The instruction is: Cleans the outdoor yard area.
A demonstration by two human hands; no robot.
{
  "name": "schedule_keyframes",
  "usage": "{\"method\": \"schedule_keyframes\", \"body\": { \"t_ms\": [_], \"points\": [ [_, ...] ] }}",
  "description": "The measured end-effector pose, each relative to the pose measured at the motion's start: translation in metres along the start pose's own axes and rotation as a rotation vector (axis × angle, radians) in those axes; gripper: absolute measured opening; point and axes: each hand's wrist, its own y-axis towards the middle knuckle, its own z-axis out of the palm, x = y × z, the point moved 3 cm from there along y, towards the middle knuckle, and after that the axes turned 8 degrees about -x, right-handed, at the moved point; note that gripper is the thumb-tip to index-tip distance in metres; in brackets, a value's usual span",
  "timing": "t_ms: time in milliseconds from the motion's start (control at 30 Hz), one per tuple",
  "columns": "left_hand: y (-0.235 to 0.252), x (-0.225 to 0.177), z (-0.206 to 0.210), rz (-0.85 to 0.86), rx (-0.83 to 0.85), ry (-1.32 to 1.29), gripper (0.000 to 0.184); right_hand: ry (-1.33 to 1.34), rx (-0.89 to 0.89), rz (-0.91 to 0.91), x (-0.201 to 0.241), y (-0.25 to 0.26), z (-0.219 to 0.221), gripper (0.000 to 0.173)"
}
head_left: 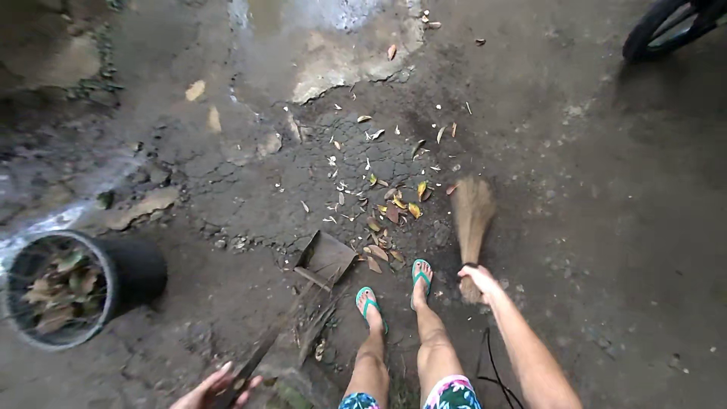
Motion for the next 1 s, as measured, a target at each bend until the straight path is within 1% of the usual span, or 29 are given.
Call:
{"method": "schedule_keyframes", "body": {
  "t_ms": [67, 167, 200, 267, 367, 467, 533, 567, 600, 667, 733, 800, 867, 900, 1000],
  "points": [
    [0.015, 0.007, 0.027, -0.02, 0.073, -0.255, 0.041, -0.058, 0.136, -0.026, 0.0, -0.028, 0.006, 0.057],
    [0.024, 0.012, 0.059, -0.082, 0.09, -0.673, 0.025, -0.132, 0.237, -0.087, 0.019, -0.061, -0.017, 0.05],
    [0.021, 0.013, 0.063, -0.103, 0.104, -0.78, 0.023, -0.163, 0.227, -0.13, 0.031, -0.066, -0.028, 0.049],
    [0.007, 0.018, 0.064, -0.127, 0.139, -0.907, 0.022, -0.234, 0.126, -0.23, 0.066, -0.068, -0.047, 0.052],
    [-0.018, 0.029, 0.055, -0.111, 0.156, -0.956, 0.025, -0.305, -0.077, -0.33, 0.143, -0.038, -0.053, 0.055],
    [-0.033, 0.036, 0.054, -0.089, 0.112, -0.913, 0.024, -0.326, -0.24, -0.362, 0.211, 0.029, -0.041, 0.059],
    [-0.038, 0.037, 0.058, -0.094, 0.093, -0.857, 0.026, -0.34, -0.29, -0.356, 0.236, 0.065, -0.021, 0.059],
    [-0.036, 0.037, 0.06, -0.107, 0.076, -0.852, 0.026, -0.36, -0.29, -0.346, 0.237, 0.075, -0.008, 0.058],
    [-0.033, 0.036, 0.063, -0.117, 0.055, -0.857, 0.024, -0.391, -0.271, -0.335, 0.233, 0.08, 0.007, 0.058],
    [-0.022, 0.033, 0.071, -0.123, -0.013, -0.844, 0.02, -0.456, -0.196, -0.33, 0.205, 0.072, 0.042, 0.058],
    [-0.008, 0.028, 0.078, -0.131, -0.086, -0.853, 0.016, -0.531, -0.097, -0.326, 0.159, 0.049, 0.075, 0.061],
    [0.006, 0.022, 0.085, -0.153, -0.093, -0.874, 0.015, -0.615, 0.021, -0.284, 0.11, 0.017, 0.096, 0.065],
    [0.013, 0.018, 0.091, -0.184, -0.088, -0.938, 0.013, -0.665, 0.127, -0.241, 0.072, -0.016, 0.1, 0.065],
    [0.015, 0.018, 0.093, -0.189, -0.076, -0.959, 0.012, -0.669, 0.168, -0.228, 0.059, -0.032, 0.096, 0.063],
    [0.016, 0.025, 0.097, -0.19, -0.044, -0.982, 0.014, -0.616, 0.233, -0.184, 0.033, -0.074, 0.072, 0.055]
  ]
}}
